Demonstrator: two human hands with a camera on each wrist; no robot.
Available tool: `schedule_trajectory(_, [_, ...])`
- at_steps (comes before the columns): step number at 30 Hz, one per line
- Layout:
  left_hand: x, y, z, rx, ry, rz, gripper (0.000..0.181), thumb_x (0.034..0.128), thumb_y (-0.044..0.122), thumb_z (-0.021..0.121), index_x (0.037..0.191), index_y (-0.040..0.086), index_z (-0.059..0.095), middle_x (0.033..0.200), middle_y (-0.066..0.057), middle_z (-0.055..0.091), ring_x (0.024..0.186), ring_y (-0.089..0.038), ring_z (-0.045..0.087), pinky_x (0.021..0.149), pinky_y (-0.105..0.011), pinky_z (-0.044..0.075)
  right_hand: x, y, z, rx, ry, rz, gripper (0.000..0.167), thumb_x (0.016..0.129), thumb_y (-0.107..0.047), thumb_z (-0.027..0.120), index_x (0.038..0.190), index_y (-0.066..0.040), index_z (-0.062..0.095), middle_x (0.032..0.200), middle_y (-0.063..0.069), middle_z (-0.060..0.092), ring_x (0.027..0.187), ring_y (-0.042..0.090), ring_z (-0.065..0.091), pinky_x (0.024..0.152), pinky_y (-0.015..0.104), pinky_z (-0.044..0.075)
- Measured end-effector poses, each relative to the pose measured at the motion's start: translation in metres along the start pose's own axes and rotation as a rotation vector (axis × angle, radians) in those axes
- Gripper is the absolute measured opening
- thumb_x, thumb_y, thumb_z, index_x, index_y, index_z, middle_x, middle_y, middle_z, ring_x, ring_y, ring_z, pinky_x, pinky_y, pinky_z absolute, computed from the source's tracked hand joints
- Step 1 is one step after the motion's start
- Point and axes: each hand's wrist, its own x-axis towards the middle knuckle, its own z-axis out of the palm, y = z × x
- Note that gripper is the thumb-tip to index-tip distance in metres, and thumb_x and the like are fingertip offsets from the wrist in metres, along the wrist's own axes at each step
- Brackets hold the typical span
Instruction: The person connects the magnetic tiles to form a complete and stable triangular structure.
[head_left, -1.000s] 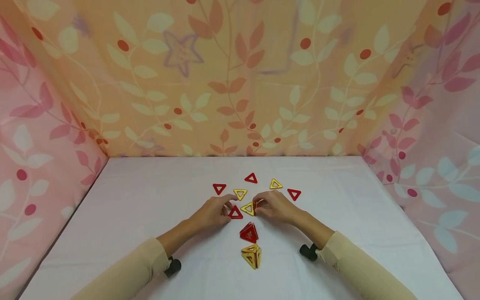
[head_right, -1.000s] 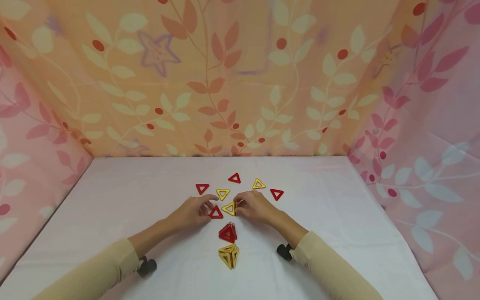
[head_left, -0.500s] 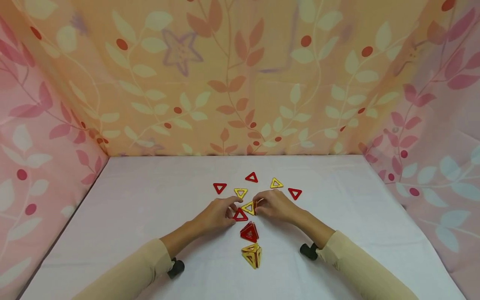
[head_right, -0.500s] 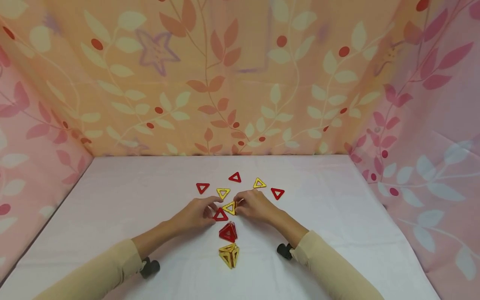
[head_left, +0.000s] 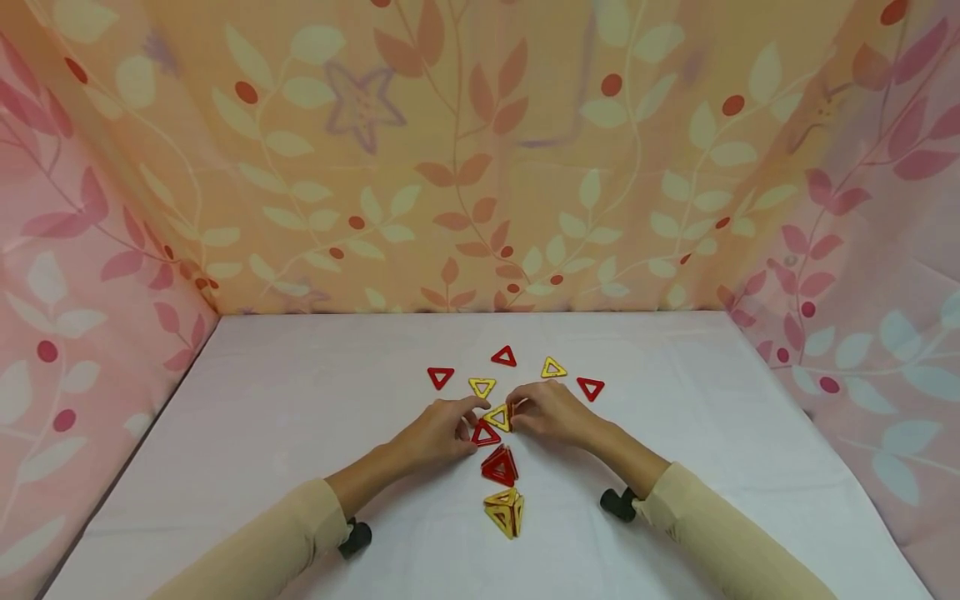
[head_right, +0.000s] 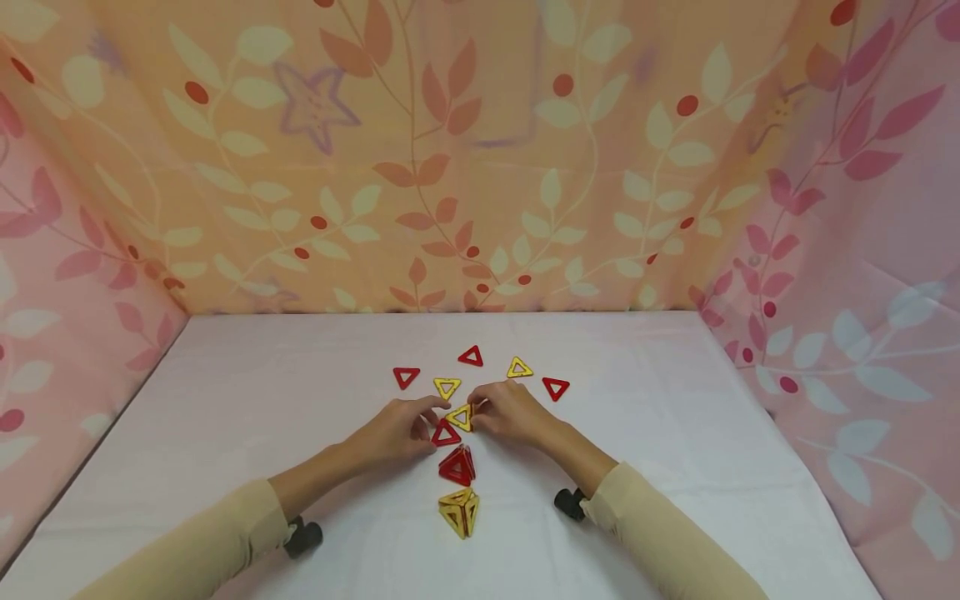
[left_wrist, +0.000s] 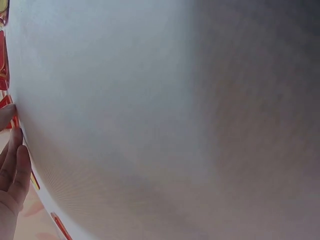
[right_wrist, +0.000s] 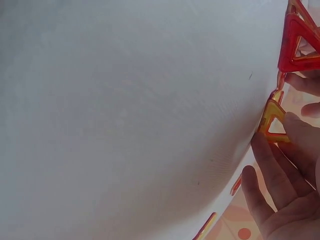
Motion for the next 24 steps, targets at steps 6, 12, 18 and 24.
schedule_trajectory(6, [0.0009,0.0002,0.0003,0.007,-0.003,-0.004,0.06,0.0827,0.01,0.081,0.136,0.007,0.055,0.104,-0.005,0.069,0.073,-0.008,0.058,0.068,-0.017,0.052,0.0002,0.0005,0.0017,0.004,0.004,0.02,0.024,0.089,-0.01,0.074,0.112,-0.003,0.071,0.103,0.003,0.073,0.098,0.014,0.07,0.09,0.037,0.055])
schedule_trajectory(12, [0.0011,-0.0008,-0.001,0.005,-0.011,-0.013,0.062,0.0821,0.012,0.082,0.138,0.01,0.055,0.107,-0.003,0.069,0.074,-0.008,0.059,0.067,-0.017,0.052,-0.0003,0.0008,0.0008,0.011,0.0,0.026,0.024,0.089,-0.011,0.075,0.112,-0.003,0.071,0.104,0.003,0.073,0.098,0.015,0.07,0.09,0.038,0.055])
schedule_trajectory(18, [0.0035,-0.0021,0.0,0.021,-0.01,-0.01,0.062,0.0819,0.015,0.083,0.137,0.012,0.056,0.112,-0.002,0.069,0.074,-0.007,0.058,0.066,-0.016,0.053,-0.0008,0.0018,0.0008,0.014,-0.005,0.045,0.025,0.089,-0.012,0.075,0.113,-0.004,0.071,0.104,0.003,0.073,0.097,0.014,0.069,0.091,0.036,0.055])
schedule_trajectory(24, [0.0045,-0.0014,0.0011,0.065,0.008,0.003,0.062,0.0813,0.017,0.084,0.137,0.013,0.056,0.108,-0.001,0.069,0.072,-0.007,0.058,0.067,-0.017,0.052,-0.0002,0.0019,0.0005,0.009,-0.006,0.029,0.025,0.089,-0.011,0.075,0.113,-0.004,0.071,0.104,0.003,0.074,0.098,0.013,0.07,0.09,0.036,0.055])
